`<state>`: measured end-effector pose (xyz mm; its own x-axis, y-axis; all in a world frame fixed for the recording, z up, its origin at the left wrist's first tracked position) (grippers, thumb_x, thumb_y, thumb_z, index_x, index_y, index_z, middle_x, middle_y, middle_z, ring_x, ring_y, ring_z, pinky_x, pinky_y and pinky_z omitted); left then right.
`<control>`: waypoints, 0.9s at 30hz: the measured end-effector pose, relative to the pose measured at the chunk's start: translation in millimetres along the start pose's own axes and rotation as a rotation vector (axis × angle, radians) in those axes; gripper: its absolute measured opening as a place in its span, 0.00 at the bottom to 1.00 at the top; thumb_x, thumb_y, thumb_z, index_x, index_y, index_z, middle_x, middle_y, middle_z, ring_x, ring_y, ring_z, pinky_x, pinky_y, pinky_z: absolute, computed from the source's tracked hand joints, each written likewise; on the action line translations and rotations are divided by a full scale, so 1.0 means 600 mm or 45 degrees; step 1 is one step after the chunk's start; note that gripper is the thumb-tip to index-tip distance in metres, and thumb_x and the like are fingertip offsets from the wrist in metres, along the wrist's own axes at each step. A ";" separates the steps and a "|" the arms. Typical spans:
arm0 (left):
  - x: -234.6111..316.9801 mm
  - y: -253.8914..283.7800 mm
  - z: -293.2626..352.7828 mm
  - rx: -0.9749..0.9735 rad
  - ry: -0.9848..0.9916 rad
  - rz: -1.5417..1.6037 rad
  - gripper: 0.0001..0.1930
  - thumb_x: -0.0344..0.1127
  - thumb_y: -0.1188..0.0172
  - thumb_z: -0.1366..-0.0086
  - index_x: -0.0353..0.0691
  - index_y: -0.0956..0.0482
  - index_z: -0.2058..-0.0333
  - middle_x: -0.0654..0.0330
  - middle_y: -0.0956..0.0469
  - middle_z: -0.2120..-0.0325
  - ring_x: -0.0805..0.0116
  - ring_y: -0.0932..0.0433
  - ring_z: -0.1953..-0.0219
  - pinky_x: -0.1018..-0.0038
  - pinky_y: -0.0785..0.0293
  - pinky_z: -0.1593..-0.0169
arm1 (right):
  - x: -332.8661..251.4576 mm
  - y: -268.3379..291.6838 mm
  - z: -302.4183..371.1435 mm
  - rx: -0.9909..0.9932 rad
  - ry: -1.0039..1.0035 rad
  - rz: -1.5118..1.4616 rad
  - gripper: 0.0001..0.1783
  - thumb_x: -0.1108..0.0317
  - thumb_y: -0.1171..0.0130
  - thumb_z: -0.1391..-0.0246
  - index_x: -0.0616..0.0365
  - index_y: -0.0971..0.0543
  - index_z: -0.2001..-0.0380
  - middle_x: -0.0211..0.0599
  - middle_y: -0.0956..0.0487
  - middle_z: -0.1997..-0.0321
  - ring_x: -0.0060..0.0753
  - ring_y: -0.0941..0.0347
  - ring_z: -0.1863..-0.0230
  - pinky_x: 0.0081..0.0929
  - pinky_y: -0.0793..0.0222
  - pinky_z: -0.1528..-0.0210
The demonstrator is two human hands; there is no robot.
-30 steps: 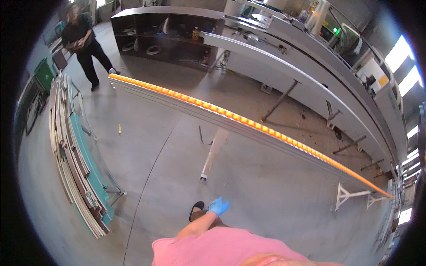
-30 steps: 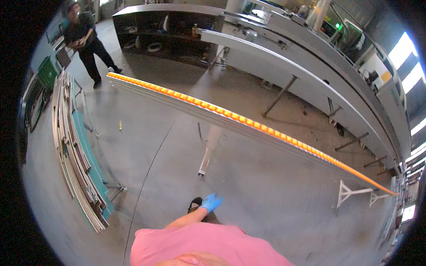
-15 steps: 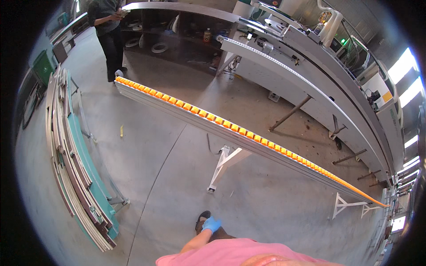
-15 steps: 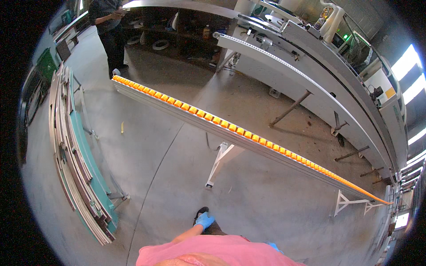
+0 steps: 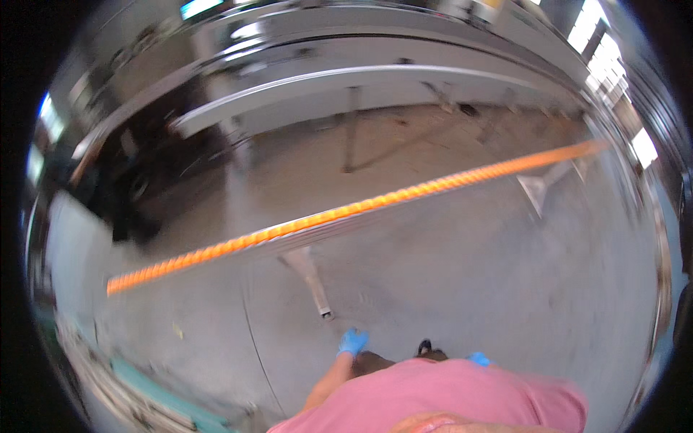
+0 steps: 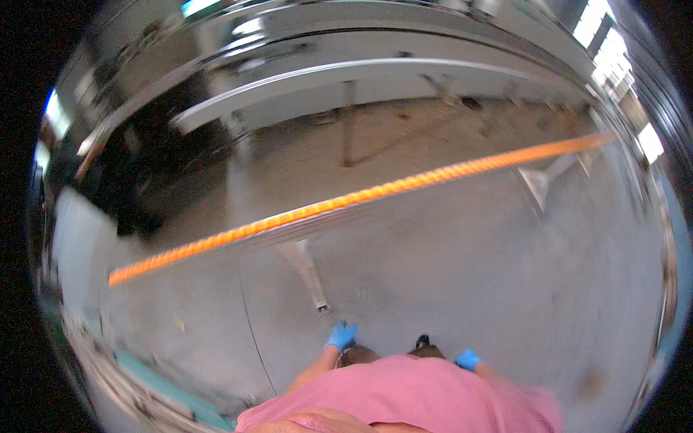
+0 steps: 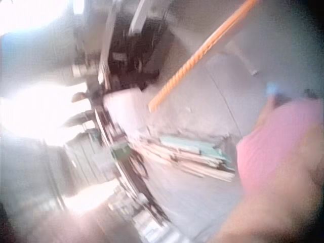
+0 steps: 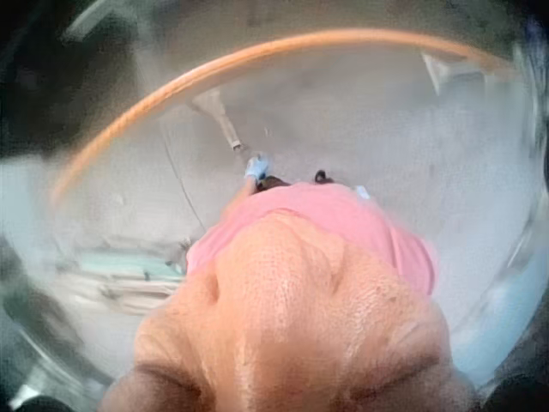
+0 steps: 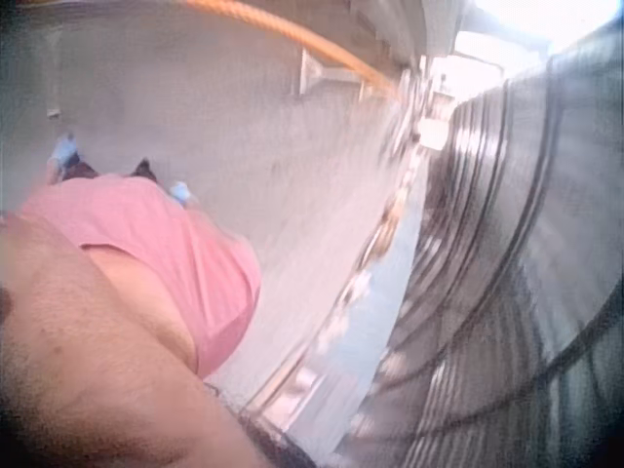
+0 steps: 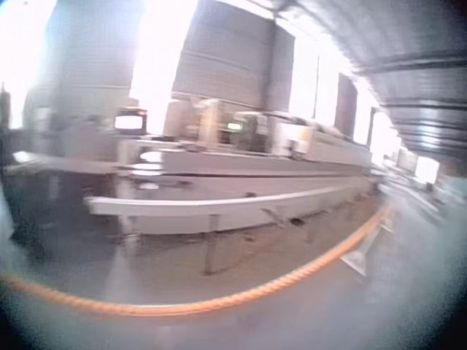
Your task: The person picks up long wooden planks from a workbench and places them onto a stack on a nearby rack. The person then moves a large white board from the floor to a workbench.
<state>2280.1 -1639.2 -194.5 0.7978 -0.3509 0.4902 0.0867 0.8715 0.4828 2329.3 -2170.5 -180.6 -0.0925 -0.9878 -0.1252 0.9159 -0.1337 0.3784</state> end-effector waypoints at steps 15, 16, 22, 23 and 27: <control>0.659 -0.415 -0.178 -0.463 -0.150 0.242 0.13 0.48 0.39 0.34 0.50 0.29 0.71 0.66 0.29 0.78 0.73 0.31 0.78 0.74 0.34 0.74 | 0.483 -0.104 -0.059 0.181 0.162 -0.079 0.17 0.57 0.45 0.43 0.56 0.14 0.61 0.48 0.15 0.58 0.48 0.16 0.56 0.45 0.21 0.56; 0.647 -0.414 -0.195 -0.416 -0.145 0.176 0.14 0.49 0.38 0.35 0.46 0.26 0.70 0.65 0.30 0.80 0.72 0.33 0.81 0.71 0.35 0.76 | 0.495 -0.055 -0.098 0.203 0.176 -0.130 0.18 0.57 0.46 0.43 0.57 0.14 0.61 0.48 0.15 0.58 0.48 0.16 0.56 0.45 0.22 0.56; 0.756 -0.549 -0.247 -0.426 0.039 -0.623 0.22 0.56 0.43 0.34 0.40 0.22 0.59 0.57 0.27 0.71 0.62 0.29 0.69 0.62 0.31 0.66 | 0.634 0.302 -0.276 0.342 -0.142 -1.235 0.16 0.58 0.47 0.41 0.58 0.18 0.66 0.42 0.18 0.67 0.38 0.21 0.68 0.38 0.24 0.63; 0.789 -0.576 -0.271 -0.429 0.051 -0.704 0.24 0.57 0.45 0.34 0.39 0.23 0.57 0.56 0.27 0.68 0.61 0.28 0.66 0.61 0.31 0.63 | 0.654 0.377 -0.298 0.473 -0.145 -1.310 0.15 0.59 0.47 0.42 0.59 0.19 0.67 0.40 0.18 0.69 0.35 0.23 0.69 0.36 0.25 0.64; 0.987 -0.728 -0.401 -0.470 -0.030 -0.940 0.32 0.62 0.51 0.32 0.35 0.26 0.48 0.50 0.26 0.55 0.56 0.27 0.53 0.60 0.31 0.52 | 0.816 0.586 -0.362 0.814 -0.042 -1.378 0.20 0.56 0.50 0.43 0.63 0.18 0.65 0.47 0.17 0.66 0.44 0.22 0.65 0.41 0.26 0.57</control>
<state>2858.0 -2145.3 -289.8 0.4466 -0.8808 0.1574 0.7772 0.4691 0.4194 2691.0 -2684.0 -307.9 -0.6952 -0.3481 -0.6289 0.0130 -0.8808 0.4732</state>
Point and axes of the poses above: each hand's wrist, its own z-axis away from the middle knuckle, its own y-axis out of the back of the hand, x = y × z, the point moved 5 cm from there along -z, towards the middle knuckle
